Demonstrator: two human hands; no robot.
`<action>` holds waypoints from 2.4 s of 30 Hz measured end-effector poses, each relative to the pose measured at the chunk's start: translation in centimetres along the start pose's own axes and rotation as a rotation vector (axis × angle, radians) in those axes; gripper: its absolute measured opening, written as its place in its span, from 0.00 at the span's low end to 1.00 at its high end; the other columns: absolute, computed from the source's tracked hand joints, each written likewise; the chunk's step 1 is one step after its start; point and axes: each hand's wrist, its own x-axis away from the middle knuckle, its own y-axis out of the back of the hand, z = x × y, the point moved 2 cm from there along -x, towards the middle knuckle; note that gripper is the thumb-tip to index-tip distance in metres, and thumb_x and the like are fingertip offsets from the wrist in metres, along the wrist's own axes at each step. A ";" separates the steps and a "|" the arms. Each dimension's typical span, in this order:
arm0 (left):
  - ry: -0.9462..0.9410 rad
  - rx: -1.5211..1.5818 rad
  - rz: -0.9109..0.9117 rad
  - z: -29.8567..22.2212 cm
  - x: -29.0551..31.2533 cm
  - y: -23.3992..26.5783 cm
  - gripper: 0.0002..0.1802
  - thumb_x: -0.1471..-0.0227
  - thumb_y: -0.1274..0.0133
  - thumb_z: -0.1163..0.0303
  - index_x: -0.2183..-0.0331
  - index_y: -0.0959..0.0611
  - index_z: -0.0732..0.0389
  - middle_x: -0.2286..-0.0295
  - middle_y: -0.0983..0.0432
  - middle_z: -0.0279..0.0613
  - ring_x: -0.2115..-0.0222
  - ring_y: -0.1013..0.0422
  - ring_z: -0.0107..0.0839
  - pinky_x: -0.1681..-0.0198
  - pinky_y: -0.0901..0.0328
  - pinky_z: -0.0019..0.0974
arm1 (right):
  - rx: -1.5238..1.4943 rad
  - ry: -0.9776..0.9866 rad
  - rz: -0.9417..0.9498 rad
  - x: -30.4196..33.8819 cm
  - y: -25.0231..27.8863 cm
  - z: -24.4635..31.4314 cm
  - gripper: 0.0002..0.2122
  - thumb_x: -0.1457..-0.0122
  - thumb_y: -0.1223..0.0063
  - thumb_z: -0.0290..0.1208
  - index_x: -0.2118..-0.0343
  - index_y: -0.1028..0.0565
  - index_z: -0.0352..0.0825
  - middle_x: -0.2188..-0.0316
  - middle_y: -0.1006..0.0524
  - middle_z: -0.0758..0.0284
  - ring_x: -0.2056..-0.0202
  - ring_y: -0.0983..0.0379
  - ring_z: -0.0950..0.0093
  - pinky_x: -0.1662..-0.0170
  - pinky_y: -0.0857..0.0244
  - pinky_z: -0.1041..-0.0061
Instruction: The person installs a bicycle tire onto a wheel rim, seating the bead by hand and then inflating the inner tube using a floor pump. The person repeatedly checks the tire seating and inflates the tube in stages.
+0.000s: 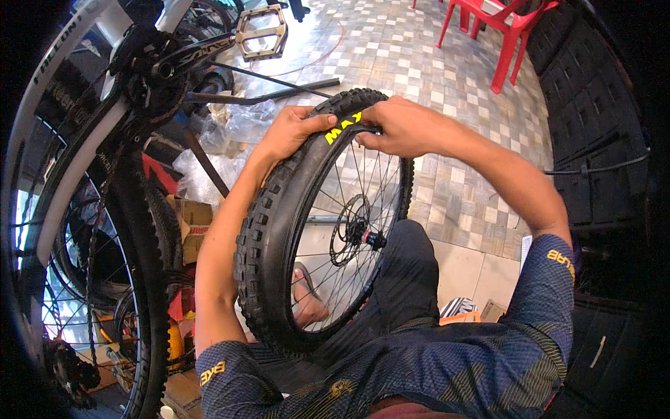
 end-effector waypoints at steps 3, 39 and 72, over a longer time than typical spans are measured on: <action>-0.033 0.083 0.007 -0.1 0.0 -0.6 0.18 0.45 0.37 0.57 0.66 0.14 0.65 0.78 0.22 0.30 0.83 0.32 0.16 0.80 0.39 0.25 | 0.076 -0.035 0.117 0.3 3.2 1.8 0.17 0.39 0.43 0.43 0.65 0.19 0.30 0.78 0.23 0.51 0.72 0.24 0.52 0.65 0.32 0.56; -0.068 0.123 0.082 -1.0 -0.2 -2.7 0.17 0.44 0.39 0.61 0.63 0.14 0.68 0.76 0.22 0.29 0.78 0.32 0.15 0.76 0.38 0.25 | -0.105 0.020 -0.070 5.3 0.5 -1.0 0.16 0.33 0.49 0.41 0.69 0.30 0.30 0.82 0.26 0.53 0.76 0.27 0.48 0.71 0.36 0.51; -0.421 -0.196 0.233 -7.9 4.4 -9.4 0.24 0.51 0.38 0.55 0.71 0.15 0.72 0.82 0.23 0.42 0.80 0.30 0.26 0.73 0.33 0.38 | 0.252 -0.412 -0.027 16.4 4.1 8.5 0.22 0.36 0.48 0.50 0.68 0.24 0.30 0.79 0.23 0.51 0.72 0.24 0.48 0.65 0.33 0.51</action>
